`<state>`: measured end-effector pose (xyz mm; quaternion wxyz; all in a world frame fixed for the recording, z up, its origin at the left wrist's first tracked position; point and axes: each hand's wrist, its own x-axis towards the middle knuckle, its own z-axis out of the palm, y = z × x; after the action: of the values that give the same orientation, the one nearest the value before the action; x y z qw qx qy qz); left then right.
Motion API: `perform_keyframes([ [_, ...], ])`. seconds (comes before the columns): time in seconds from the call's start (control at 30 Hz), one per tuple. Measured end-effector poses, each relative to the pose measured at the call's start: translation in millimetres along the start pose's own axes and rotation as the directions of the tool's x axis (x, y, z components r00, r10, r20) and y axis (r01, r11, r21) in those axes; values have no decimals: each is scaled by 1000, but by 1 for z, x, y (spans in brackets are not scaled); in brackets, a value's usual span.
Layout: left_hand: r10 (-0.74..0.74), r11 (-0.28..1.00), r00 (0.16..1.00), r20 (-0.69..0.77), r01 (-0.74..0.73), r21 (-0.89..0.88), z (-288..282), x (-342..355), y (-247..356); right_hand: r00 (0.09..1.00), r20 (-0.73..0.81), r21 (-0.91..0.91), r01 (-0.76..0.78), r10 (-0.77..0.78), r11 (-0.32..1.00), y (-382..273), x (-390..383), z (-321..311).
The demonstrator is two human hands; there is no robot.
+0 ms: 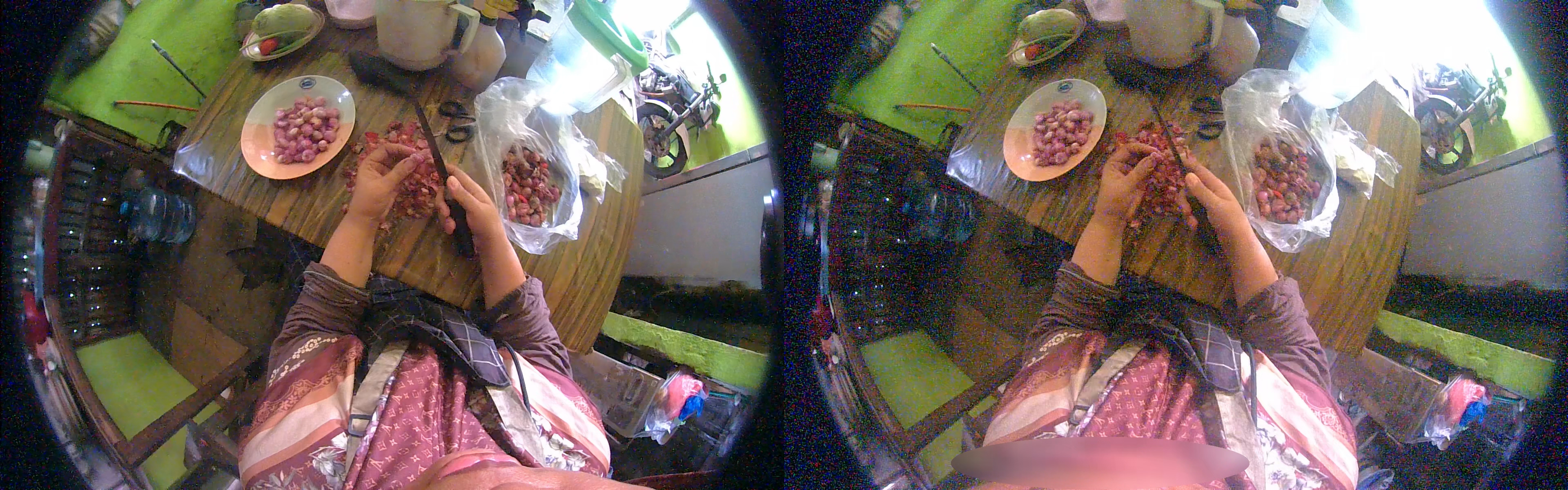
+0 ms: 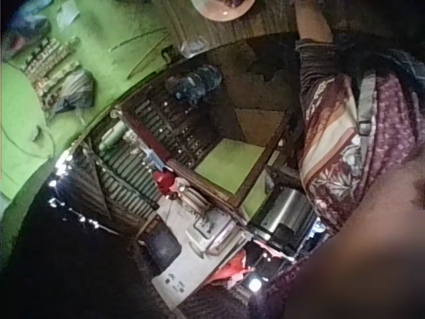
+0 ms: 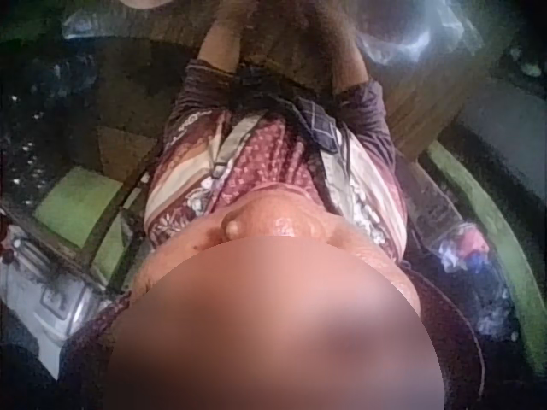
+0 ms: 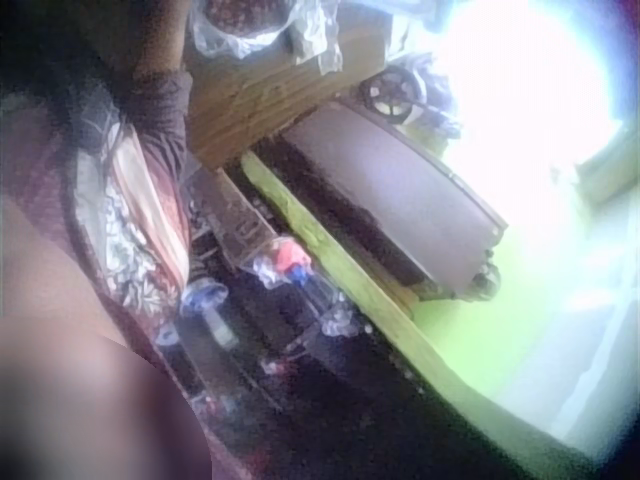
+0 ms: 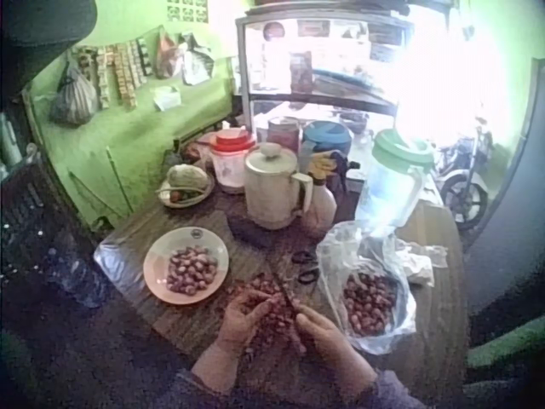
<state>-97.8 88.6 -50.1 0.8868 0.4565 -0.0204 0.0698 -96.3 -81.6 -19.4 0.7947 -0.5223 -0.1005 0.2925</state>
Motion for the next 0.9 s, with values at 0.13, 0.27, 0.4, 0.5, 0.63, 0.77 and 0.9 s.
perform_keyframes([
  [0.13, -4, 999, 1000, 10, 5, -34, -4, -1, -1, 985, 161, -6, 68, -67, 998, 0, -1, 5],
  [0.27, 16, 999, 1000, 22, -15, -47, -7, 0, -4, 977, 209, -79, 53, -35, 996, 0, -1, 5],
  [0.4, 33, 998, 999, 29, -31, -62, -6, -1, -4, 978, 203, -73, 55, -39, 996, 3, 0, 3],
  [0.5, 20, 998, 999, 26, -18, -57, -5, -2, -2, 980, 192, -54, 67, -55, 996, 5, 1, 3],
  [0.63, 11, 996, 1000, 14, -12, 83, -3, -2, 2, 987, 143, -80, 80, -68, 994, 7, 1, 4],
  [0.77, 1, 906, 1000, -6, 1, 423, 1, -5, 5, 988, 116, -92, 117, -106, 989, 9, 3, -1],
  [0.9, -29, 906, 999, -34, 40, 422, 5, -5, 5, 988, 73, -259, 151, -137, 954, 13, 7, -6],
])
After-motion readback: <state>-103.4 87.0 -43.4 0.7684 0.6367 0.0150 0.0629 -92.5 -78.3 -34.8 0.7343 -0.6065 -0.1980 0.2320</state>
